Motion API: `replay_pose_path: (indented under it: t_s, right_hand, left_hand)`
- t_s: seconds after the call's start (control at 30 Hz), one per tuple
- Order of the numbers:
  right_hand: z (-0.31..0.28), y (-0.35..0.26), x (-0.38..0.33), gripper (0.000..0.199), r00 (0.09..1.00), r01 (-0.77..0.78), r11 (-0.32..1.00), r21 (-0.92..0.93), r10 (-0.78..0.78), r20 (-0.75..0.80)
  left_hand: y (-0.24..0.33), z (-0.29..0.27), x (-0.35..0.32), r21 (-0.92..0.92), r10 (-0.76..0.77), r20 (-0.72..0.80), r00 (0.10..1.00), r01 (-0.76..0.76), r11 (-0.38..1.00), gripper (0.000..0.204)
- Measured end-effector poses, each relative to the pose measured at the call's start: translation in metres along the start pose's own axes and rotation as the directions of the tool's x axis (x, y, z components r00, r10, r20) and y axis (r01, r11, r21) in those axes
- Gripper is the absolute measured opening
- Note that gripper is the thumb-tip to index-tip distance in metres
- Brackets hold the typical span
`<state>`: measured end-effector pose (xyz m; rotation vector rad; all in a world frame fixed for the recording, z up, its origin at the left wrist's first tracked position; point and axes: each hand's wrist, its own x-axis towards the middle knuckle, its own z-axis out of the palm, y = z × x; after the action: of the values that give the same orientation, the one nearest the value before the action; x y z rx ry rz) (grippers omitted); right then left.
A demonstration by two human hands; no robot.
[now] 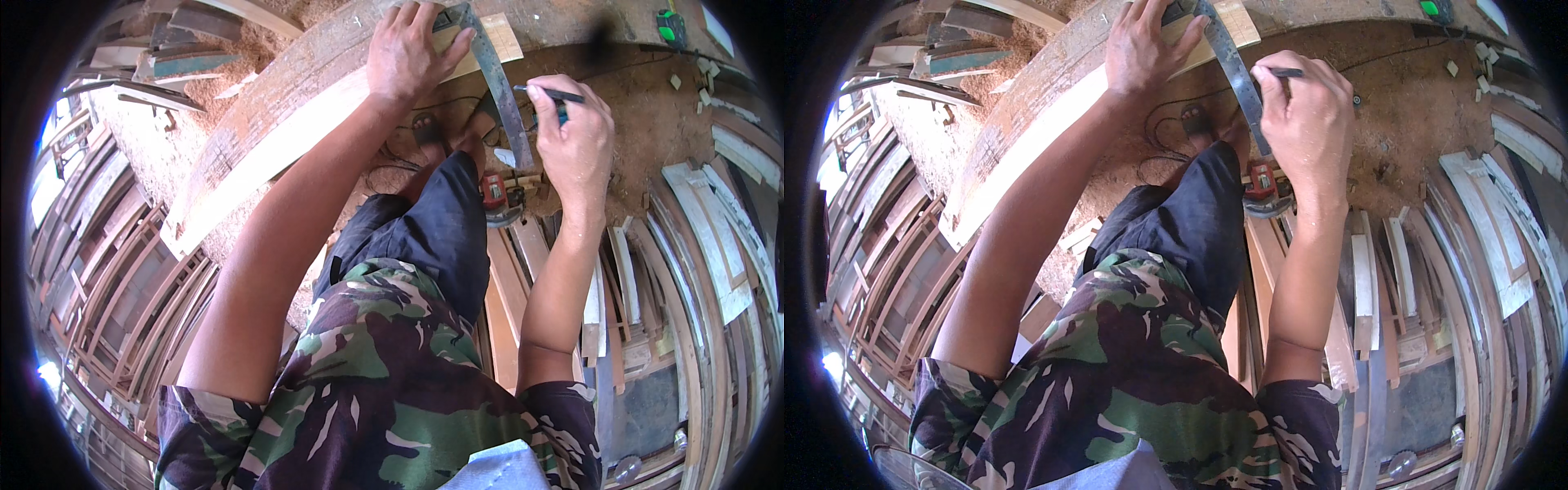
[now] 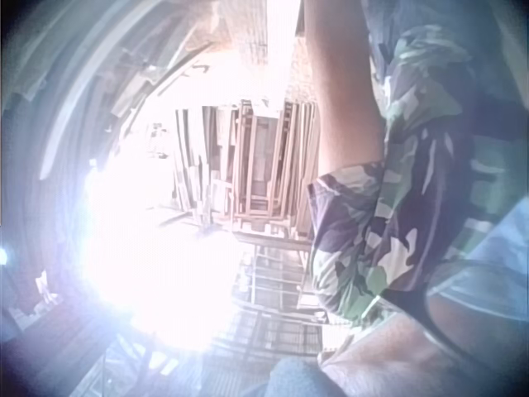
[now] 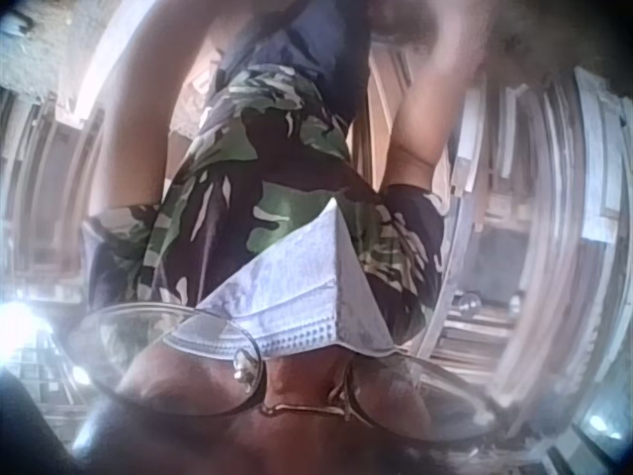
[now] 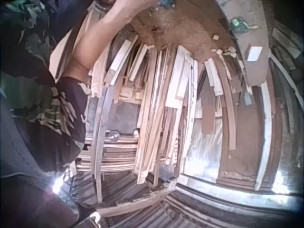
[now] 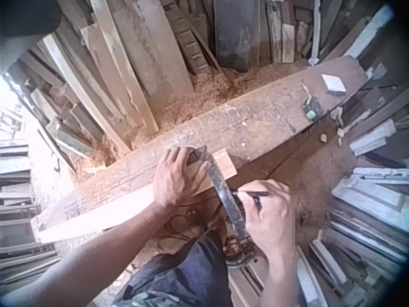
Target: The person marks lines on a wooden beam using a square and a pencil, turning and repositioning the beam several times.
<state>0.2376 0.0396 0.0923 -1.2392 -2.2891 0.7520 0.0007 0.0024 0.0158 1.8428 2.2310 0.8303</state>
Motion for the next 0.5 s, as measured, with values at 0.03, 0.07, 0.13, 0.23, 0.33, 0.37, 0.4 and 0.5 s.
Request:
replay_pose_path:
  t_s: [0.03,0.07,0.13,0.23,0.33,0.37,0.4,0.5]
  right_hand:
    - [-0.004,0.000,-0.002,0.012,0.999,-0.038,0.999,-0.009,0.038,0.003]
    - [-0.007,0.001,-0.004,0.015,0.998,-0.055,0.998,0.014,0.055,-0.014]
    - [-0.012,0.004,-0.008,0.020,0.995,-0.086,0.994,0.063,0.089,-0.047]
    - [-0.010,0.006,-0.017,0.021,0.992,-0.106,0.994,0.032,0.108,-0.072]
    - [-0.008,0.001,-0.020,0.021,0.988,-0.125,0.988,0.089,0.132,-0.074]
    - [-0.007,-0.001,-0.020,0.021,0.988,-0.130,0.985,0.109,0.138,-0.072]
    - [-0.003,-0.001,-0.020,0.020,0.987,-0.120,0.984,0.131,0.133,-0.095]
    - [0.007,-0.001,-0.020,0.017,0.982,-0.102,0.979,0.178,0.127,-0.137]
  left_hand:
    - [0.000,0.000,0.000,-0.003,-0.001,0.005,1.000,0.001,1.000,0.040]
    - [-0.001,0.000,0.000,-0.005,-0.004,0.011,1.000,0.004,1.000,0.040]
    - [-0.002,-0.003,-0.003,0.013,-0.023,0.023,0.999,0.023,1.000,0.038]
    - [-0.022,-0.003,-0.015,0.089,-0.012,-0.032,0.999,0.015,0.996,0.036]
    - [-0.039,-0.006,-0.032,0.131,-0.031,-0.066,0.997,0.040,0.991,0.033]
    - [-0.042,-0.007,-0.036,0.135,-0.045,-0.069,0.997,0.054,0.989,0.032]
    - [-0.040,-0.009,-0.036,0.126,-0.034,-0.083,0.996,0.044,0.991,0.032]
    - [-0.037,-0.009,-0.034,0.097,0.008,-0.115,0.993,0.003,0.995,0.032]
